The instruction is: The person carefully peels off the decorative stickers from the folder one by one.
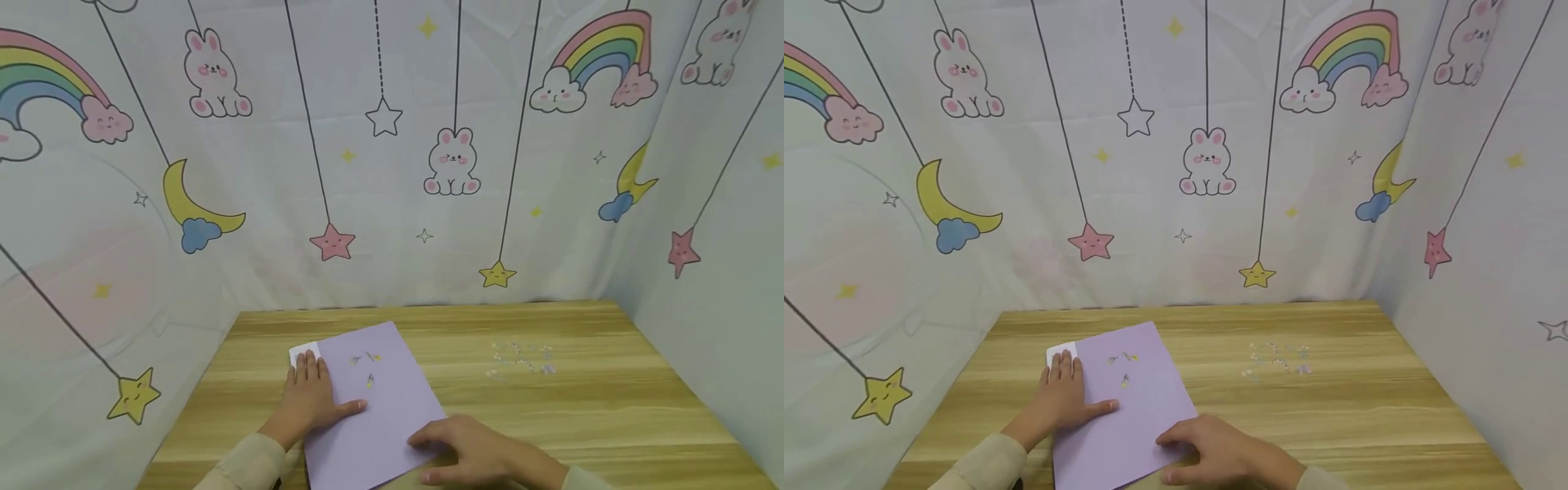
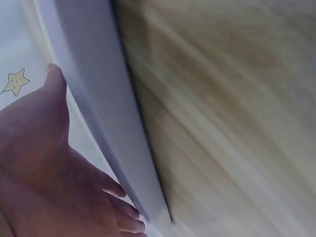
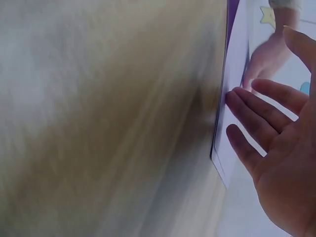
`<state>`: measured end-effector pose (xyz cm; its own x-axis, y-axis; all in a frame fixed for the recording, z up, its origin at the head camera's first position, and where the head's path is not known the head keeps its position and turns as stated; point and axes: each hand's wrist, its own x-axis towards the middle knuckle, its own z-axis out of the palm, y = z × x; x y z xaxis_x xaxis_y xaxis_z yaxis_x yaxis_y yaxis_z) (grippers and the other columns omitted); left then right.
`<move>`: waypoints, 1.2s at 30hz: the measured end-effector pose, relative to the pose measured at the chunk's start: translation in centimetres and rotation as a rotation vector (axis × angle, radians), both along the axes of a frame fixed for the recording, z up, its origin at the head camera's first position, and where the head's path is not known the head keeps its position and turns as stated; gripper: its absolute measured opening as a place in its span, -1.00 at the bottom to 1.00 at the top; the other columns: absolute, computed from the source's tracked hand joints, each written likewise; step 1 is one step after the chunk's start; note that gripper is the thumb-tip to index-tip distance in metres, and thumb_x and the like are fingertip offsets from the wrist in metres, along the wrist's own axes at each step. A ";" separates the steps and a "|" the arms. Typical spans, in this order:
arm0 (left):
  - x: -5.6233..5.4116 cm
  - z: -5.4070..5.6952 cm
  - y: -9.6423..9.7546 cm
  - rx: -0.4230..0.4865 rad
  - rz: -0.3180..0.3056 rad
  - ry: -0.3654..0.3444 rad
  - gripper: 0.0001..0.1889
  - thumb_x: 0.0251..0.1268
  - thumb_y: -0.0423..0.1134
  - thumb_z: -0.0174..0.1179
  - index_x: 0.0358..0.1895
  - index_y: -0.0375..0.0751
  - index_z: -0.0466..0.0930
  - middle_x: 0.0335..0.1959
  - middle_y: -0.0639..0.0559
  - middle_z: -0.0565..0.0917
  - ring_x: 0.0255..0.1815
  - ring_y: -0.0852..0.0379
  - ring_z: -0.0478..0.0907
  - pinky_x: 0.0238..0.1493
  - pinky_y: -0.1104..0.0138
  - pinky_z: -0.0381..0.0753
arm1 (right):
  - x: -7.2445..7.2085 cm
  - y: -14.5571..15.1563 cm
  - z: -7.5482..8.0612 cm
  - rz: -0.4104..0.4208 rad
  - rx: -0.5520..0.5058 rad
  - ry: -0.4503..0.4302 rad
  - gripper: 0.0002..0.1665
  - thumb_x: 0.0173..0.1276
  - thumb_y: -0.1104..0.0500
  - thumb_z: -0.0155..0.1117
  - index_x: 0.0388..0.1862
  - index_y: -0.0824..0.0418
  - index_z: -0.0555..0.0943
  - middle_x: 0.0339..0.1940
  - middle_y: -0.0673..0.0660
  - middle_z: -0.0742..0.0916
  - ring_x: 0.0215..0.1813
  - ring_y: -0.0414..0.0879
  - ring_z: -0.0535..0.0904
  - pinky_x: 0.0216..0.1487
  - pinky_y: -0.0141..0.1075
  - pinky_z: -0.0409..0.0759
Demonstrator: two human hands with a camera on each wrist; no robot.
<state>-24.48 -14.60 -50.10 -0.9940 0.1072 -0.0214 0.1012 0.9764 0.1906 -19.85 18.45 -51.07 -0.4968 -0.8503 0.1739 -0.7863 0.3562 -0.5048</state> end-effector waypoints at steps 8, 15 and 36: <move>-0.8 -0.1 1.6 0.002 -0.041 -0.043 0.45 -0.02 0.66 0.31 0.59 -0.59 0.12 0.60 -0.66 0.03 0.66 -0.56 -0.07 0.56 -0.33 0.06 | 0.7 -0.9 -0.6 0.090 -0.061 -0.048 -0.52 0.65 -0.12 0.20 0.35 0.10 0.67 0.24 -0.11 0.76 0.27 -0.33 0.61 0.28 -0.38 0.56; -1.1 -0.3 2.1 -0.018 -0.046 -0.048 0.43 -0.05 0.61 0.38 0.61 -0.54 0.14 0.61 -0.62 0.08 0.66 -0.54 -0.05 0.56 -0.34 0.06 | 1.4 -1.7 -1.0 0.097 -0.097 -0.177 -0.55 0.61 -0.07 0.25 0.34 0.07 0.68 0.24 -0.15 0.75 0.28 -0.37 0.58 0.33 -0.37 0.53; -1.6 -0.2 1.3 -0.080 -0.196 -0.089 0.41 -0.07 0.63 0.39 0.62 -0.46 0.20 0.67 -0.48 0.07 0.70 -0.43 -0.07 0.59 -0.30 0.02 | -4.2 -4.1 -0.4 -0.216 -0.196 -0.060 -0.28 0.47 -0.21 0.42 0.44 0.15 0.57 0.36 0.01 0.69 0.39 -0.02 0.58 0.37 0.01 0.56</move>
